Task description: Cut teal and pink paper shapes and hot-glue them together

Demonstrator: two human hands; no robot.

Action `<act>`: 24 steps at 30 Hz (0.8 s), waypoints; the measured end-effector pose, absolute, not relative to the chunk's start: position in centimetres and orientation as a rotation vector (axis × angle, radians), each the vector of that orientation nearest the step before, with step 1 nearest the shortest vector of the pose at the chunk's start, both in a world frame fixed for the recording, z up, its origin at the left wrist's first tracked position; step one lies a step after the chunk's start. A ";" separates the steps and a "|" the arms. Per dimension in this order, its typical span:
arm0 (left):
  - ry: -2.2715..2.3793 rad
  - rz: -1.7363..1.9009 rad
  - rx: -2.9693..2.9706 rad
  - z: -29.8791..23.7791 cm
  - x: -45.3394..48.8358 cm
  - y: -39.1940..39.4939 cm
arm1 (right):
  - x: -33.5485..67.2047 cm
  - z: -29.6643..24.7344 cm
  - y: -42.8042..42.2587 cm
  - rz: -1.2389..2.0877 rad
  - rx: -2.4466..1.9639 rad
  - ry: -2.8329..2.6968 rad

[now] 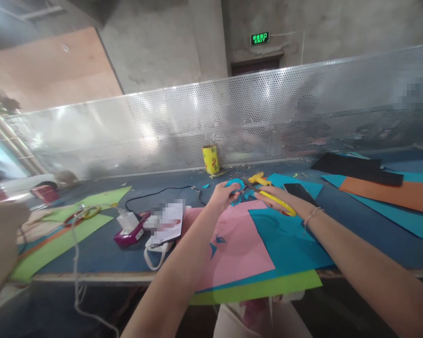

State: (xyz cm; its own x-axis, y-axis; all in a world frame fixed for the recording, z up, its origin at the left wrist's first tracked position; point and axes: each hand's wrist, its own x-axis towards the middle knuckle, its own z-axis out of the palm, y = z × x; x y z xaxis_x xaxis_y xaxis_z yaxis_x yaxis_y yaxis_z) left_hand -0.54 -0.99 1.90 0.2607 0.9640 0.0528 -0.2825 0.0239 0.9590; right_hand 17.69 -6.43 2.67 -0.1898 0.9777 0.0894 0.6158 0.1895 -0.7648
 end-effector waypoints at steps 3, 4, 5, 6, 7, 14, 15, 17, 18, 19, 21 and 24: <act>0.794 1.109 1.149 1.7 -0.4 -1.1 | 17.7 2.9 -6.7 0.838 -1.466 -1.949; 0.792 1.101 1.159 1.6 -0.4 -1.2 | 17.6 3.0 -6.9 0.836 -1.466 -1.971; 0.792 1.095 1.167 1.6 -0.3 -1.2 | 17.6 3.2 -7.1 0.829 -1.482 -1.983; 0.793 1.092 1.171 1.6 -0.3 -1.2 | 17.5 3.4 -7.3 0.820 -1.506 -1.983; 0.796 1.088 1.174 1.5 -0.3 -1.1 | 17.4 3.6 -7.5 0.813 -1.537 -1.972; 0.779 1.036 1.182 1.5 -0.5 -0.9 | 17.2 4.6 -7.9 0.834 -1.628 -1.972; 0.776 1.036 1.181 1.5 -0.5 -0.9 | 17.3 4.5 -7.8 0.835 -1.636 -1.960; 0.776 1.047 1.177 1.5 -0.5 -1.0 | 17.6 4.3 -7.4 0.829 -1.642 -1.939; 0.782 1.053 1.173 1.5 -0.5 -1.0 | 17.7 4.1 -7.2 0.819 -1.642 -1.932; 0.790 1.057 1.167 1.5 -0.4 -1.0 | 17.9 3.9 -7.0 0.800 -1.639 -1.930; 0.796 1.065 1.153 1.5 -0.4 -1.1 | 18.2 3.6 -6.6 0.723 -1.600 -1.964; 0.785 1.085 1.139 1.5 -0.4 -1.2 | 18.6 3.0 -6.2 0.569 -1.498 -2.048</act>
